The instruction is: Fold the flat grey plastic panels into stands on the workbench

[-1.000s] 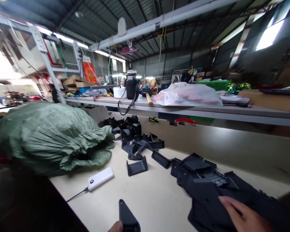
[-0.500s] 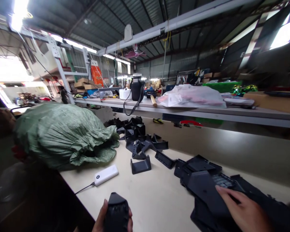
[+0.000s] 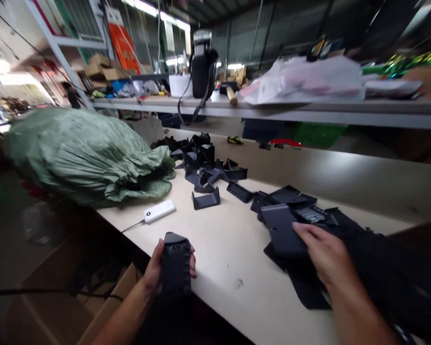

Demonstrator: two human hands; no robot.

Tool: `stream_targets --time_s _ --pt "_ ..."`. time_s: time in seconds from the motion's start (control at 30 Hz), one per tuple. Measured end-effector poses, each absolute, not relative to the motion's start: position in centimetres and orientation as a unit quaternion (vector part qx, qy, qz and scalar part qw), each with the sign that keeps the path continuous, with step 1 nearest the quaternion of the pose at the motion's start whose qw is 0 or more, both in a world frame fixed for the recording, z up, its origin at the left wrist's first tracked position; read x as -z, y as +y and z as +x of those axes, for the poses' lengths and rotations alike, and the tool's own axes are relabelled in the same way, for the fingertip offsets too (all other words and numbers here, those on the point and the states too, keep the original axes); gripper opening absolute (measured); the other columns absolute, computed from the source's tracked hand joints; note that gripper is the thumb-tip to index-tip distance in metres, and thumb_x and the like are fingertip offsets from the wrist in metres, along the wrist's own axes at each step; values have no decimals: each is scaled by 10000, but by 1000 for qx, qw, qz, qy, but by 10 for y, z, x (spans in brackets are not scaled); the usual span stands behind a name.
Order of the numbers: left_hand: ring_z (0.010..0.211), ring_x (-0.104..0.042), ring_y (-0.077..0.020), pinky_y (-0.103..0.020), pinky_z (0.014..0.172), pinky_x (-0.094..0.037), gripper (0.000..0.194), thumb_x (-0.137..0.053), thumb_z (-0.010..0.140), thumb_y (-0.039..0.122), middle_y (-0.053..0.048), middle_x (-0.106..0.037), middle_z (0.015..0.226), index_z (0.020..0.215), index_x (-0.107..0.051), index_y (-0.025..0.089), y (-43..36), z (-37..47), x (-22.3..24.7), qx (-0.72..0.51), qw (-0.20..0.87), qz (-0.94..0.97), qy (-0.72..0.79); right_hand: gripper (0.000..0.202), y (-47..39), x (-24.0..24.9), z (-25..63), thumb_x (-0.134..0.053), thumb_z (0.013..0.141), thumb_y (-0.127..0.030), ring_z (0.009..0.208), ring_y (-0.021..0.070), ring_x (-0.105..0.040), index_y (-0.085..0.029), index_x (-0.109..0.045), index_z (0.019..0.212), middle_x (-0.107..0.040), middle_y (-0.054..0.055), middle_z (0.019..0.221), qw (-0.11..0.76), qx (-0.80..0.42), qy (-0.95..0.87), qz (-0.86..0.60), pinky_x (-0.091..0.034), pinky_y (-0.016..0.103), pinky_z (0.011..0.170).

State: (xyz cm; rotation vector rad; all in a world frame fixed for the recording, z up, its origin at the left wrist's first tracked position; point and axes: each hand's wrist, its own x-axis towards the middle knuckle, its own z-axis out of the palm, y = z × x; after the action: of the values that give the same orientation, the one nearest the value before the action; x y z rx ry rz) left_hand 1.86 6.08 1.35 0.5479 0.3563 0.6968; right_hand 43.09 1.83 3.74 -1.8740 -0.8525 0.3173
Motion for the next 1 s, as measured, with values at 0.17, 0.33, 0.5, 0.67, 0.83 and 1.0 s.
stream_targets --time_s 0.17,0.33,0.5,0.67,0.83,1.0 --pt "841 -765 -246 -361 848 -579 838 -667 819 818 -149 -779 967 1176 -729 63 52 23 -8 -338 895 240 166 442 39 5 336 -602 800 -614 722 294 -743 -209 -780 791 -804 96 804 406 -277 -488 -721 -584 383 628" --pt "879 -762 -229 -414 929 -598 792 -688 819 810 -114 -786 1006 1174 -725 103 47 12 -9 -398 884 155 190 366 47 34 299 -579 883 -530 845 308 -726 -231 -773 966 -796 93 894 343 -224 -535 -739 -549 423 799" --pt "897 -768 -225 -448 958 -620 774 -742 800 781 -115 -794 1032 1152 -733 92 48 1 -8 -440 865 104 217 457 45 27 287 -591 932 -534 1048 384 -696 -193 -719 1209 -758 169 1097 229 -128 -597 -758 -526 513 937" --pt "930 -779 -267 -519 1006 -598 770 -724 829 764 -163 -803 1072 1154 -740 66 51 3 -3 -456 853 72 242 572 41 21 271 -727 879 -554 1205 410 -646 -207 -671 1331 -703 171 1339 147 -134 -654 -730 -519 546 1028" --pt "997 -779 -284 -552 1064 -567 747 -642 897 760 -188 -799 1138 1156 -742 67 59 7 -1 -462 845 65 261 415 42 18 269 -755 878 -387 1148 392 -685 -216 -730 1255 -743 147 1274 155 -174 -646 -727 -535 539 997" --pt "1064 -773 -306 -543 1047 -583 714 -538 976 730 -206 -789 1201 1160 -743 72 68 10 -2 -494 826 50 267 450 24 -19 243 -807 852 -534 1001 297 -745 -260 -745 1204 -792 72 1115 352 -299 -574 -676 -589 461 915"
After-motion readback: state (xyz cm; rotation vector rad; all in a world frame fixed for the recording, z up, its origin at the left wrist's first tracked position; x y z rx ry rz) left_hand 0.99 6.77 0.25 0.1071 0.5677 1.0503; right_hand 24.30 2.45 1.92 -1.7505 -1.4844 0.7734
